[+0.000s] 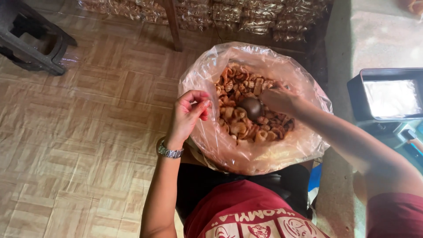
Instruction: Scooping chicharon snacks into small plastic bags and sealing them using a manual heat sealer.
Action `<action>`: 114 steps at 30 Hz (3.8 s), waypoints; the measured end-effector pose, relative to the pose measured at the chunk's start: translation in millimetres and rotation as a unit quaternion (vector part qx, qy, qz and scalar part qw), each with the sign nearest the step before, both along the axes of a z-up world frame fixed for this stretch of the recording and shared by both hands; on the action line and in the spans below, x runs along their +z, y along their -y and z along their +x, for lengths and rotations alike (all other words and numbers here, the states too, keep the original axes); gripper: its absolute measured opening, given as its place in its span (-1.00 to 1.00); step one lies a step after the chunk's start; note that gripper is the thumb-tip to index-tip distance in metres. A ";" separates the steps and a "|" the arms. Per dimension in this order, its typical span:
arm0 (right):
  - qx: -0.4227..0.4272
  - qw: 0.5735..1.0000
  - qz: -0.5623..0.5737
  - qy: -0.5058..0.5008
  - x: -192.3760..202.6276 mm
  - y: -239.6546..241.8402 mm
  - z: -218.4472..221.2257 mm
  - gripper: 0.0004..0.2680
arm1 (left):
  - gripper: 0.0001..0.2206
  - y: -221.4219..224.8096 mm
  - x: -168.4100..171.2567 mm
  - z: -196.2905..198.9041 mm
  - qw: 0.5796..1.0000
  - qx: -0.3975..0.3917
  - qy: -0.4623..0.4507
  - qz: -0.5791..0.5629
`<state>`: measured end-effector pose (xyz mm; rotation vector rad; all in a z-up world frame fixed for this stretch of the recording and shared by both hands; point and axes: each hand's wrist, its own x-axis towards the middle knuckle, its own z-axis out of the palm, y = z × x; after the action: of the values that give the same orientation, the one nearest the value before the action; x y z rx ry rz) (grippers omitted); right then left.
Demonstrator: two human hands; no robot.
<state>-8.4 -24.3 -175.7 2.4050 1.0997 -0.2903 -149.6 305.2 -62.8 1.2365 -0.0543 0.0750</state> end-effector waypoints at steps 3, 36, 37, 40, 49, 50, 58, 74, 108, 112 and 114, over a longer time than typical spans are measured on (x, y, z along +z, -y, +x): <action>0.018 1.000 0.009 0.014 -0.3 8.1 -4.0 -0.78 | -0.89 -2.4 -1.8 -0.2 1.000 0.006 -0.013 0.004; -0.167 0.921 0.101 -0.338 13.2 3.2 -17.7 -0.71 | -0.92 26.9 38.1 -4.5 0.990 -0.018 0.029 0.136; -0.188 0.916 0.104 -0.339 33.4 0.8 -21.2 -0.69 | -0.92 26.3 36.1 -5.1 0.988 -0.016 0.033 0.149; -0.216 0.913 0.136 -0.319 26.3 6.9 -19.3 -0.71 | -0.92 24.8 26.0 0.7 0.988 -0.007 0.035 0.150; -0.253 0.853 0.326 -0.319 101.0 10.3 -41.3 -0.81 | -0.90 31.7 50.0 3.7 0.985 0.029 0.047 0.166; -0.255 0.852 0.328 -0.317 109.8 11.9 -43.8 -0.81 | -0.90 34.0 40.8 8.0 0.985 0.025 0.049 0.166; -0.289 0.833 0.364 -0.300 167.1 16.8 -67.5 -0.88 | -0.91 56.6 19.0 18.6 0.957 0.060 0.101 0.265; -0.250 0.946 0.197 -0.062 253.0 18.0 -126.1 -0.79 | -0.96 127.5 14.0 34.4 0.909 0.046 0.127 0.394; -0.142 0.894 0.424 0.035 220.7 11.1 -139.9 -0.68 | -0.94 115.9 41.4 56.3 0.982 -0.112 0.043 0.143; -0.051 0.877 0.472 0.076 246.6 30.4 -144.2 -0.93 | -0.91 128.6 71.3 50.8 0.978 -0.166 0.079 0.095; -0.037 0.879 0.464 0.105 249.7 32.0 -146.3 -0.89 | -0.90 135.7 72.7 52.2 0.978 -0.171 0.084 0.080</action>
<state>-154.7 -56.3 74.1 3.1864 1.2076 0.6177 -97.4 169.5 9.8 1.3628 -0.4260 -0.1276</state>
